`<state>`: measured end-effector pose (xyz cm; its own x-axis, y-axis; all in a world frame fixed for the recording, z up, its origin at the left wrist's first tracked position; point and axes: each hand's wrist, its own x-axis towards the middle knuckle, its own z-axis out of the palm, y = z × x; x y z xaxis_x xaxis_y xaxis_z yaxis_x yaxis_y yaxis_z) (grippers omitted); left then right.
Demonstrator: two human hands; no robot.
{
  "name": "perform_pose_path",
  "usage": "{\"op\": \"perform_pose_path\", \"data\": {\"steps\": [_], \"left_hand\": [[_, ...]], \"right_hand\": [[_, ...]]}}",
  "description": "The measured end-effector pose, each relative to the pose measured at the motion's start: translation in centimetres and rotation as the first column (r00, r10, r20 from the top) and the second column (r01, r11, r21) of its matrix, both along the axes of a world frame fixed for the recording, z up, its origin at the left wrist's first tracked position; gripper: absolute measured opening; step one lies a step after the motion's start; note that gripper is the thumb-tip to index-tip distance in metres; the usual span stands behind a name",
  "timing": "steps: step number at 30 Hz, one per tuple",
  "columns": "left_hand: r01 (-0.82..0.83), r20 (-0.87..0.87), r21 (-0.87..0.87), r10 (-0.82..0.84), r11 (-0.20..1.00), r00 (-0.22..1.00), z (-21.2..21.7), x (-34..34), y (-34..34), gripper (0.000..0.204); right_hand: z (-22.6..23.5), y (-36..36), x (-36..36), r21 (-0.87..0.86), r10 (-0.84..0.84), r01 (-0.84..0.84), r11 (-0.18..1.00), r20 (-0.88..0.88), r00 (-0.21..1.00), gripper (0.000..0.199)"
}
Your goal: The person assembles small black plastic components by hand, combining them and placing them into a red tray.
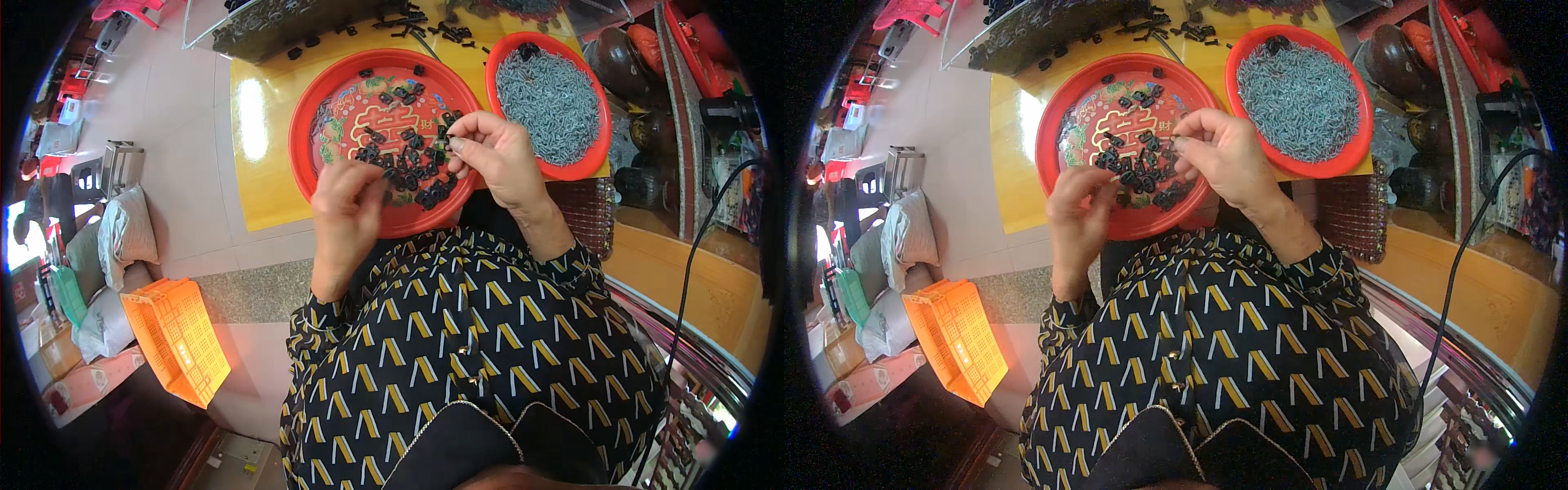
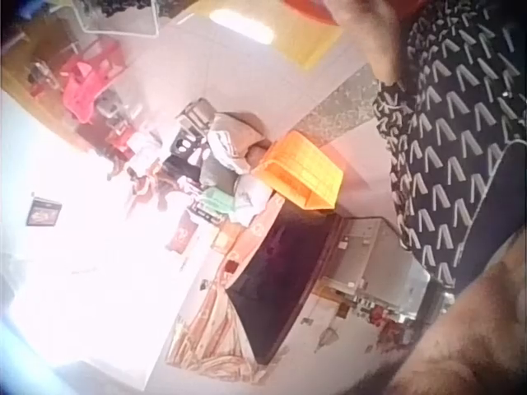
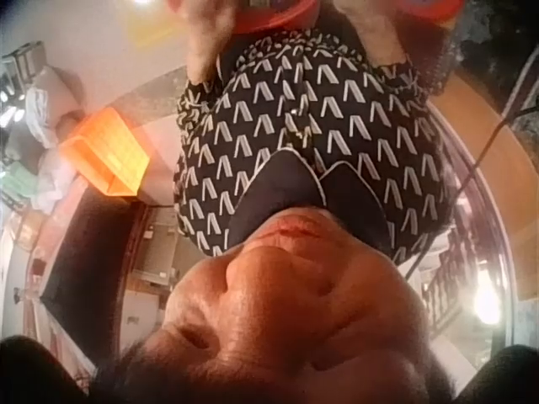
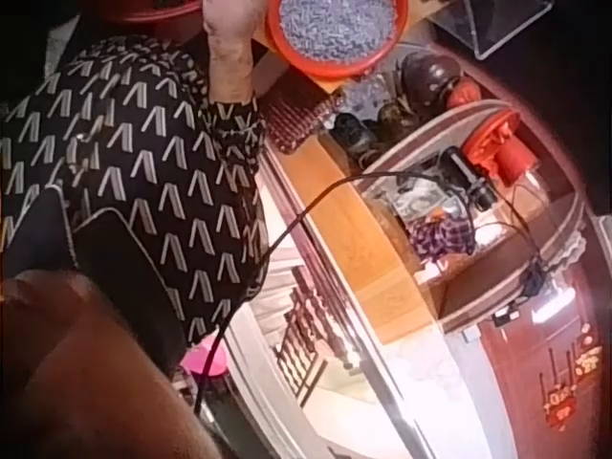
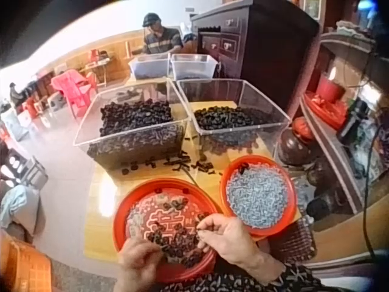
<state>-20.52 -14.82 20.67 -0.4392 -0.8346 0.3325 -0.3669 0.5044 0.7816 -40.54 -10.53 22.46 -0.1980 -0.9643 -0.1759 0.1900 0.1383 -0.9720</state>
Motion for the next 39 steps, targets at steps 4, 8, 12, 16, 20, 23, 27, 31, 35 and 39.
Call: {"op": "perform_pose_path", "data": {"steps": [4,8,12,16,20,23,27,31,35,39], "left_hand": [[0.156,0.22,-0.13,-0.125,0.979,0.967,0.1,-1.9,0.6,0.021],[0.198,0.383,-0.117,-0.14,0.973,0.913,0.4,-2.7,0.4,0.025],[0.203,0.427,-0.142,-0.125,0.969,0.896,0.1,-3.0,0.3,0.026],[0.183,0.248,-0.151,-0.142,0.971,0.958,-0.2,-2.6,0.1,0.017],[0.087,-0.301,0.649,0.151,0.756,0.942,2.3,-2.4,1.1,0.011],[0.332,-0.576,0.715,0.251,0.615,0.778,0.6,-1.5,0.5,0.015],[0.455,-0.688,0.703,0.362,0.546,0.629,-0.1,-1.5,0.7,0.017],[0.292,-0.601,0.701,0.319,0.65,0.733,-0.1,-1.8,1.6,0.015],[0.241,-0.582,0.658,0.279,0.713,0.764,0.1,-1.4,1.9,0.015],[0.233,-0.577,0.637,0.254,0.734,0.776,0.3,-1.2,2.1,0.016]], "right_hand": [[-0.2,0.6,0.0,0.055,0.008,-0.009,0.998,0.021,1.0,0.008],[-0.2,0.8,-0.1,0.08,0.025,-0.027,0.996,0.017,1.0,0.009],[-0.6,0.9,0.0,0.076,0.018,-0.02,0.997,0.025,1.0,0.009],[-0.3,0.9,0.0,0.097,0.032,-0.036,0.995,0.042,0.999,0.009],[-0.4,0.8,-0.2,0.075,0.082,-0.096,0.993,0.167,0.983,0.008],[-0.1,0.6,0.5,0.078,0.127,-0.153,0.985,0.273,0.954,0.008],[0.3,0.2,1.8,0.026,0.186,-0.212,0.977,0.381,0.906,0.011],[-0.2,-0.2,2.9,-0.014,0.206,-0.226,0.974,0.464,0.861,0.01],[0.0,-0.4,3.4,0.005,0.166,-0.189,0.982,0.459,0.873,0.011],[0.0,-0.5,3.7,-0.011,0.194,-0.214,0.977,0.474,0.859,0.011]]}}
